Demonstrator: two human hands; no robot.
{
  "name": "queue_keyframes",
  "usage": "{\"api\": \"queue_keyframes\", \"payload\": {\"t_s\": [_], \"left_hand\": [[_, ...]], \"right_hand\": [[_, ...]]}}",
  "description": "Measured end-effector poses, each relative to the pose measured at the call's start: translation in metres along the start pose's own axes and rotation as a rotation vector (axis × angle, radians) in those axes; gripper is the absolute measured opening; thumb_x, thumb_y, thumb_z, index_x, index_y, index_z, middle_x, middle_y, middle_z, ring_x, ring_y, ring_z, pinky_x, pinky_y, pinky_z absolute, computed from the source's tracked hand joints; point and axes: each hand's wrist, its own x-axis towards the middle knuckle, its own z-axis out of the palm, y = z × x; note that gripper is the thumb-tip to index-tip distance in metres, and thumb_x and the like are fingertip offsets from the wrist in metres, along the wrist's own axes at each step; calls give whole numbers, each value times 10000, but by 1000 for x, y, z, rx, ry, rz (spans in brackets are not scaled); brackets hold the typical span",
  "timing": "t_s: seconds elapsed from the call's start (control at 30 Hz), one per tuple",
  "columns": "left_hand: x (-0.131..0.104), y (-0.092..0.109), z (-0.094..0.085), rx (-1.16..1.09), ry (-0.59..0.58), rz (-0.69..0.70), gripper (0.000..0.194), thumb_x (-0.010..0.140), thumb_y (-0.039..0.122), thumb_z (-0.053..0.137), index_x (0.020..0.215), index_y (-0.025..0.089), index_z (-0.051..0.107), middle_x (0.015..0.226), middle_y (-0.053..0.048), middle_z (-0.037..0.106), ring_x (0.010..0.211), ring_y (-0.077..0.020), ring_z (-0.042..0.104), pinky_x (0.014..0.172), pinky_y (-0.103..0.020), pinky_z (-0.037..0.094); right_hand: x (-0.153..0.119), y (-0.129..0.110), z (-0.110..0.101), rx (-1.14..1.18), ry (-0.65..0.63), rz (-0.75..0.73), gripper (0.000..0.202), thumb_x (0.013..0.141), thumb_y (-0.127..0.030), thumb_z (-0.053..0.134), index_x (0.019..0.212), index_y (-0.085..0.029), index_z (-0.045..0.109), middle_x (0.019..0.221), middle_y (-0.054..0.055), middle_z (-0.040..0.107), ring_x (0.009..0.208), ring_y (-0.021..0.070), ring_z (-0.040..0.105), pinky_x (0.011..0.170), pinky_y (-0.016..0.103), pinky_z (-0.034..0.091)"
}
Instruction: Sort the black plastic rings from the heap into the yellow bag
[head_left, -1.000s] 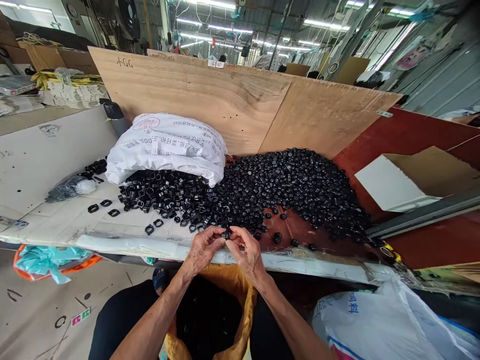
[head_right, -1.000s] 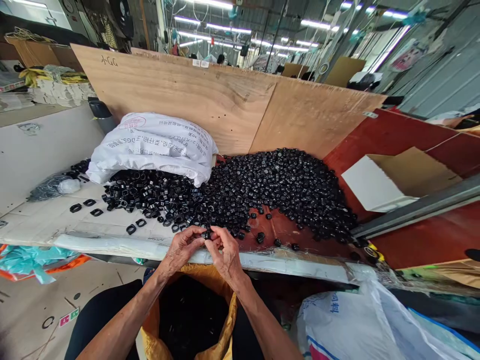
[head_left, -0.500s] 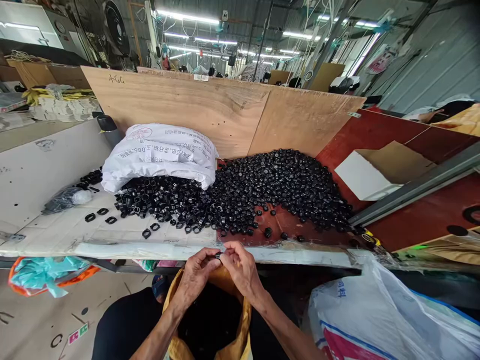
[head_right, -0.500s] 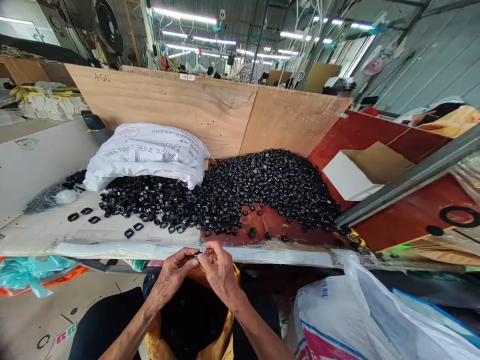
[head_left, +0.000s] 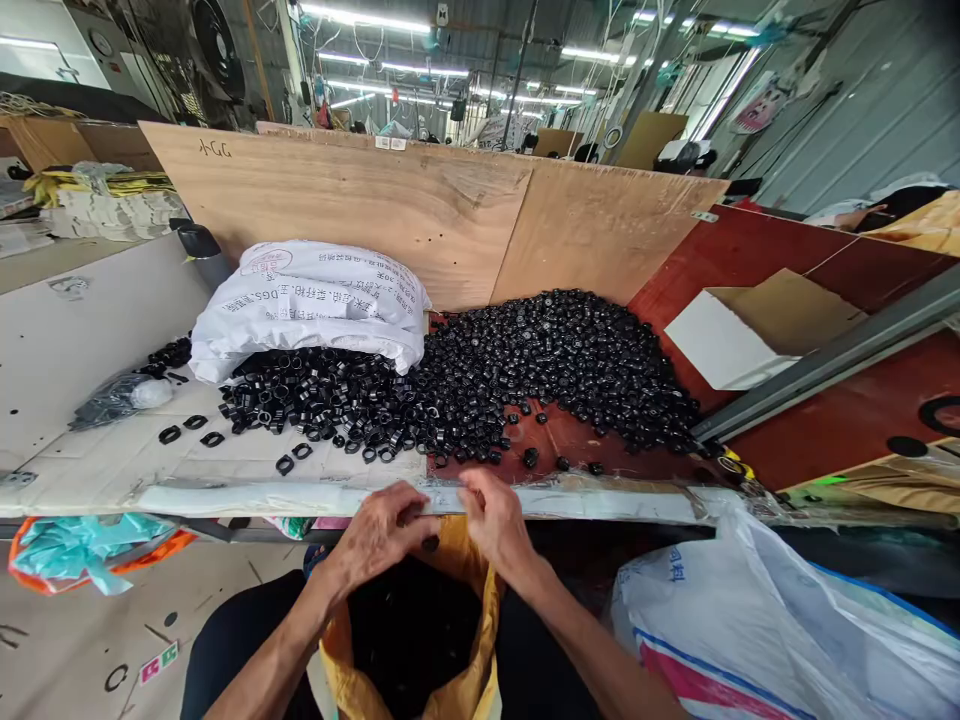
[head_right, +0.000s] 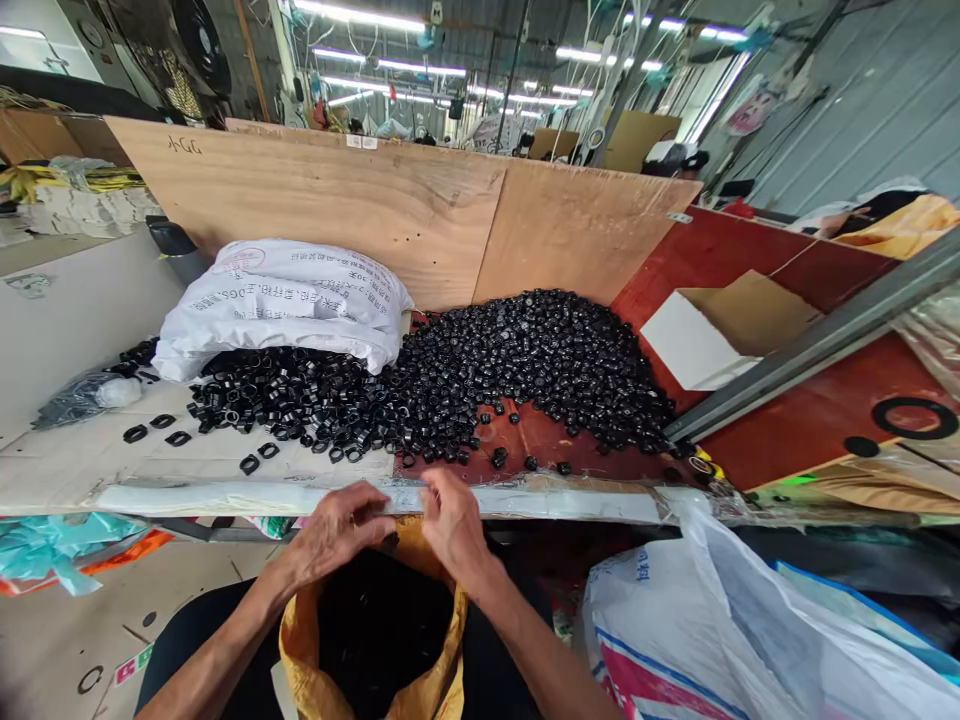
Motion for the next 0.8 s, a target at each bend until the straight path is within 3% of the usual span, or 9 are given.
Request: {"api": "queue_keyframes", "payload": {"t_s": [0.1,0.23,0.4,0.57,0.8], "left_hand": [[37,-5,10,158,227,3,178,908,254,700,1077,226,748,904,-41,704,811,-207,678,794,-321,549],[67,-12,33,335,213,-35,170,882,120,673,983,224,761,961,-61,672,837,-214,675,773,-317,540],[62,-23,42,331,239,51,153,934,128,603,899,219,720,988,-65,684,872,-206,671,795,-314,536],[54,-28,40,276,276,94,146,943,152,580,1063,212,637,927,-58,721,852,-221,699,820,-353,557],[48,-26,35,-145,215,21,258,950,244,628,1191,237,533,1113,-61,739,959,-200,751,911,-376,606]], "right_hand": [[33,20,-3,-251,46,-149,359,868,-84,552,1168,-213,700,1016,87,667,847,219,668,729,301,550],[50,34,5,-415,-31,-188,325,902,-54,561,1142,-221,705,984,75,629,754,193,642,625,265,514],[43,35,8,-364,-8,-200,151,958,-130,577,1058,-200,665,1072,103,624,821,212,660,676,289,535],[39,23,12,45,43,-163,128,976,-199,601,1061,-211,695,996,68,705,886,208,699,759,295,576],[30,10,7,205,-4,-146,276,1012,-240,571,1201,-229,771,1106,93,726,996,214,702,879,337,577]]}}
